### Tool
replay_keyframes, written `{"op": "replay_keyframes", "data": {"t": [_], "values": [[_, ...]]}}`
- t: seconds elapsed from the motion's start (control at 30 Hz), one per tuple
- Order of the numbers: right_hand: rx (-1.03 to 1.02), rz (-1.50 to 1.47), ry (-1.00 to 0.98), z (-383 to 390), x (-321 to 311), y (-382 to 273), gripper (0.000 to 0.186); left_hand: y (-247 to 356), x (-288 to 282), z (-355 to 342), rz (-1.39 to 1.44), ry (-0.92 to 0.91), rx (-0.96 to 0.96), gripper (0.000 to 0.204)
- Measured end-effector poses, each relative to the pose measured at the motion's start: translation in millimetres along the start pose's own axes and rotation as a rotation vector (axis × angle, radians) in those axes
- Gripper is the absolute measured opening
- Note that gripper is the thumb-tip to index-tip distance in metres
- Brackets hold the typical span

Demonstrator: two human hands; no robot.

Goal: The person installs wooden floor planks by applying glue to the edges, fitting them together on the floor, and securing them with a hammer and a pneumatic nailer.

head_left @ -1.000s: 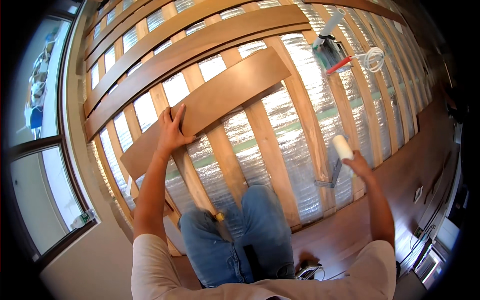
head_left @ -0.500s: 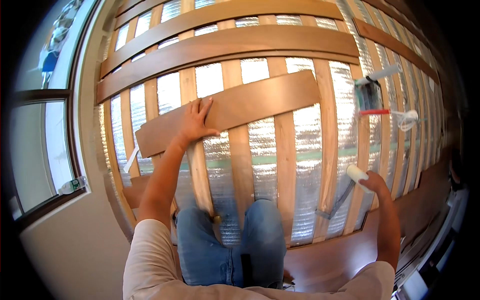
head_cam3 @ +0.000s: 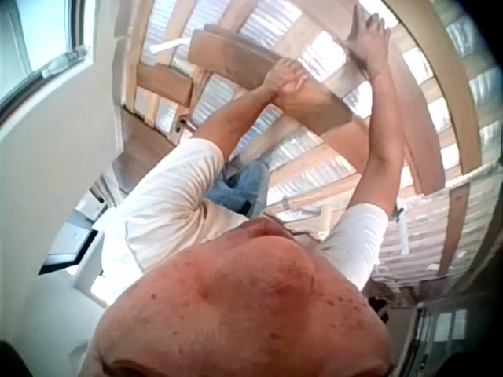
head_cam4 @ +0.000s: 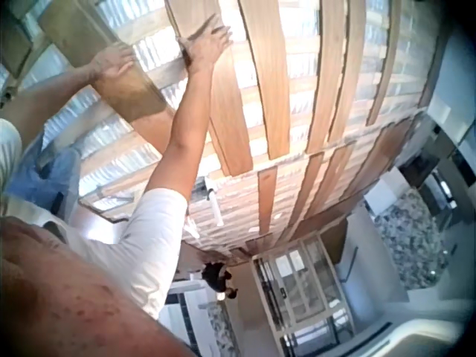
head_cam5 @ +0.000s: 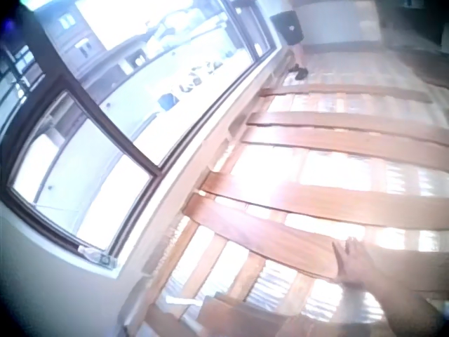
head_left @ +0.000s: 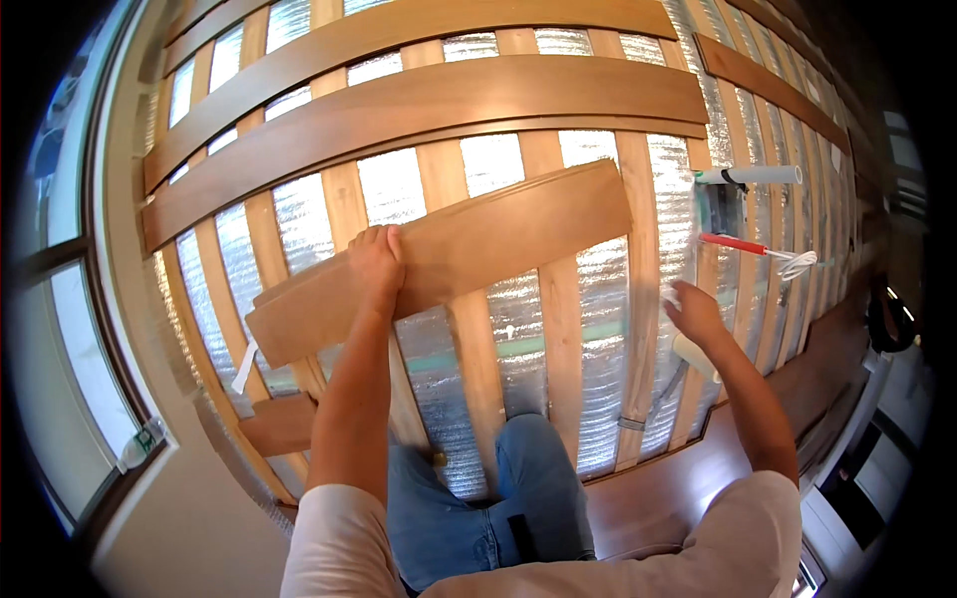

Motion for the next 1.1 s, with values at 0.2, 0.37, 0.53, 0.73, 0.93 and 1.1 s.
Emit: {"op": "replay_keyframes", "data": {"t": [0.2,0.37,0.53,0.73,0.93,1.1], "values": [[-0.415,-0.095,0.079,-136.9,-37.3,-230.4,0.036,-18.4,15.1,6.5,0.029,0.006,-0.122,0.028],[-0.66,-0.088,0.153,-252.8,-67.4,-378.2,0.057,3.3,-5.0,-12.6,0.121,-0.012,-0.065,0.01],[-0.85,0.093,0.113,-284.4,-49.1,-516.5,0.104,-11.8,-28.9,1.3,0.094,-0.006,-0.092,0.01],[-0.69,0.317,-0.004,-327.2,-41.2,-525.2,0.136,1.9,-17.9,-17.2,0.141,-0.01,-0.03,0.016],[-0.909,0.255,-0.037,-343.7,-4.4,-536.7,0.119,-13.5,18.5,14.3,0.151,-0.133,-0.218,0.016],[-0.964,0.3,0.185,-334.4,-41.5,-529.9,0.122,3.9,-5.7,-15.5,0.062,-0.057,-0.057,0.02]]}}
Point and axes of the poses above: each hand's wrist, its own z-axis away from the middle knuckle, its own x-axis out of the palm, y = z × x, the point moved 9 cm from there along -z, towards the middle knuckle, and after that the axes turned 6 degrees about -z, right-handed, at the moved point
